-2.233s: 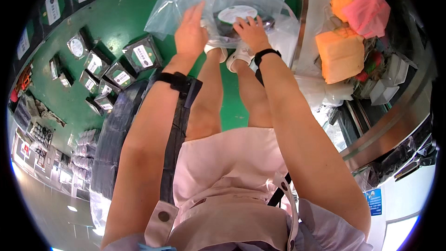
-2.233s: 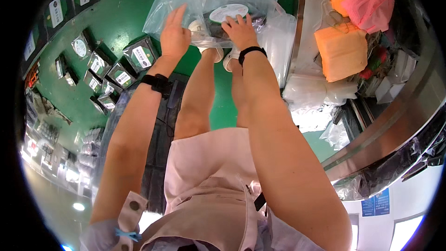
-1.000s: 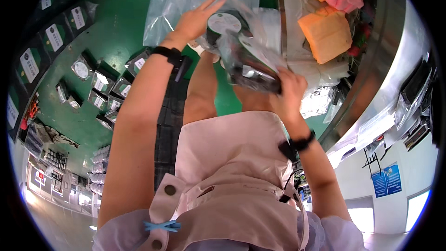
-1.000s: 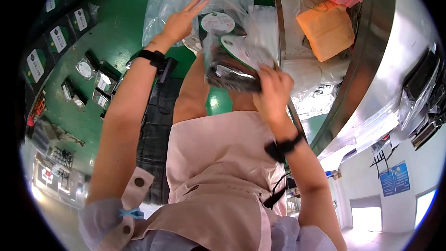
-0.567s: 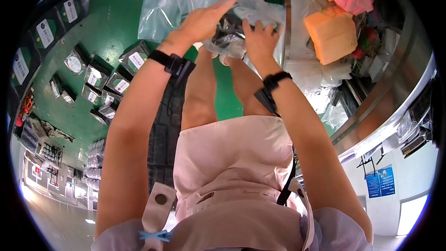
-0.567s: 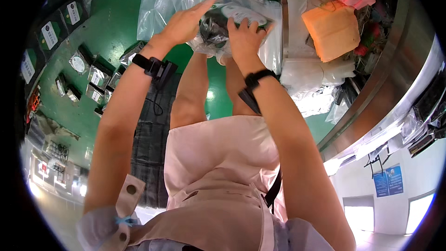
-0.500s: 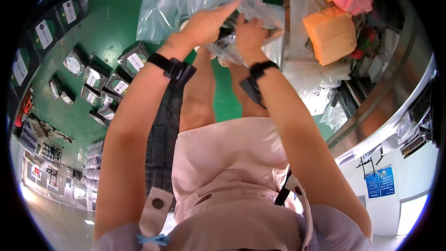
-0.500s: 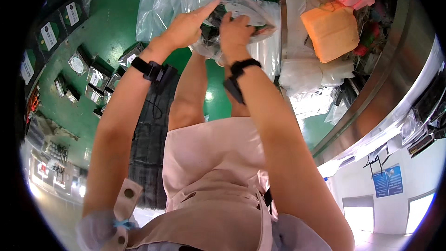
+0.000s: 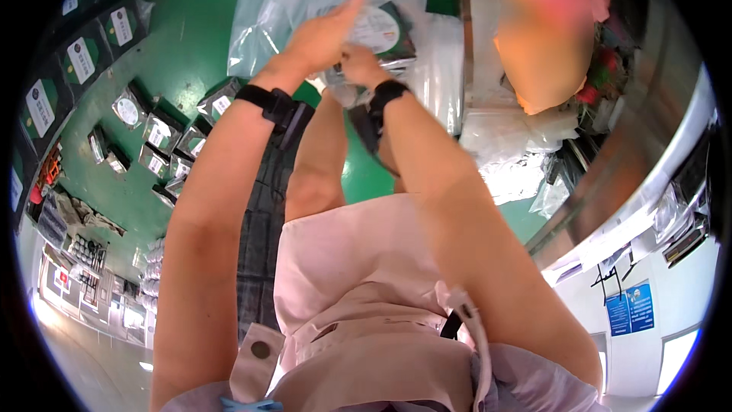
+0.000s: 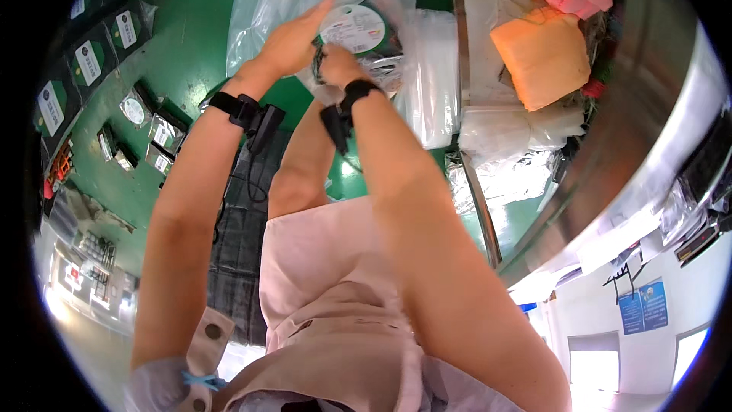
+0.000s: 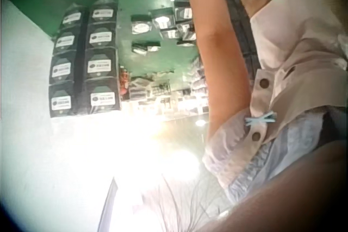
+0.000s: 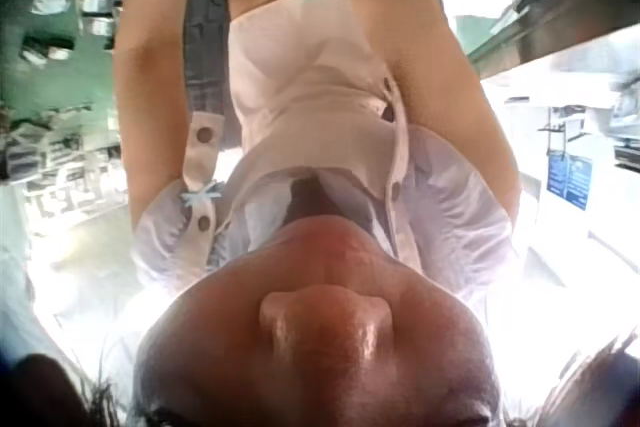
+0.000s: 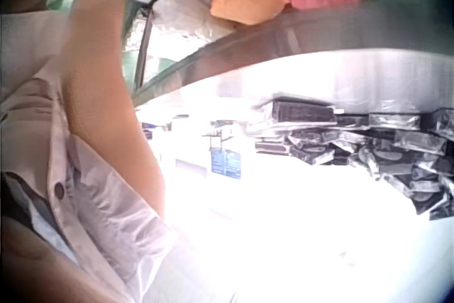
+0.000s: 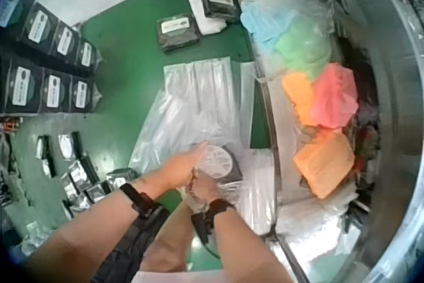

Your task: The person repeatedly picks up hard drives from a table, places them into clear plastic bags, and then stacks the packaged drives on a pile. The process is continuous and repetitive, focusing on the manual packaging of electronic components.

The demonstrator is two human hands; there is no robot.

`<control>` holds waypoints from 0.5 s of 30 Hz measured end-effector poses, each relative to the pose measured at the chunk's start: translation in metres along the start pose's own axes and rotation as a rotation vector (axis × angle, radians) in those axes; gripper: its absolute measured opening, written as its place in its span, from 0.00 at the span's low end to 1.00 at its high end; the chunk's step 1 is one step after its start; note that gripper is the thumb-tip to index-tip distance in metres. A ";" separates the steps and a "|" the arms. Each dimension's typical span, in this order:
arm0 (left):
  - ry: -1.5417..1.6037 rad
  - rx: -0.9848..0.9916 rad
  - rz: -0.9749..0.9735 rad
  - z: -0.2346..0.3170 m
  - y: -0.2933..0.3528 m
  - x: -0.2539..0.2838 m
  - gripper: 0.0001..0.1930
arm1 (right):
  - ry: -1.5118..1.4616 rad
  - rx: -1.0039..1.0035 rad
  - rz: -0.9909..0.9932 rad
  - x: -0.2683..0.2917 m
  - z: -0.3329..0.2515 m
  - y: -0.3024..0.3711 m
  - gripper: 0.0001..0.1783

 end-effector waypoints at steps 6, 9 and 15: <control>-0.157 0.004 0.158 -0.029 -0.010 -0.009 0.38 | 0.210 0.224 -0.023 0.120 -0.189 0.145 0.13; -0.258 0.155 0.123 -0.025 -0.011 -0.009 0.41 | 0.466 0.450 0.823 0.343 -0.240 0.280 0.21; -0.351 0.110 -0.020 0.008 -0.029 0.000 0.39 | -0.489 -0.659 1.285 0.610 -0.028 0.453 0.28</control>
Point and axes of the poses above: each hand's wrist, its own y-axis away from the middle knuckle, its own x-axis out of the back of the hand, z = x × y, the point moved 5 cm from there along -y, towards the middle knuckle, and after that the axes turned 5 degrees about -x, right-handed, at the moved point
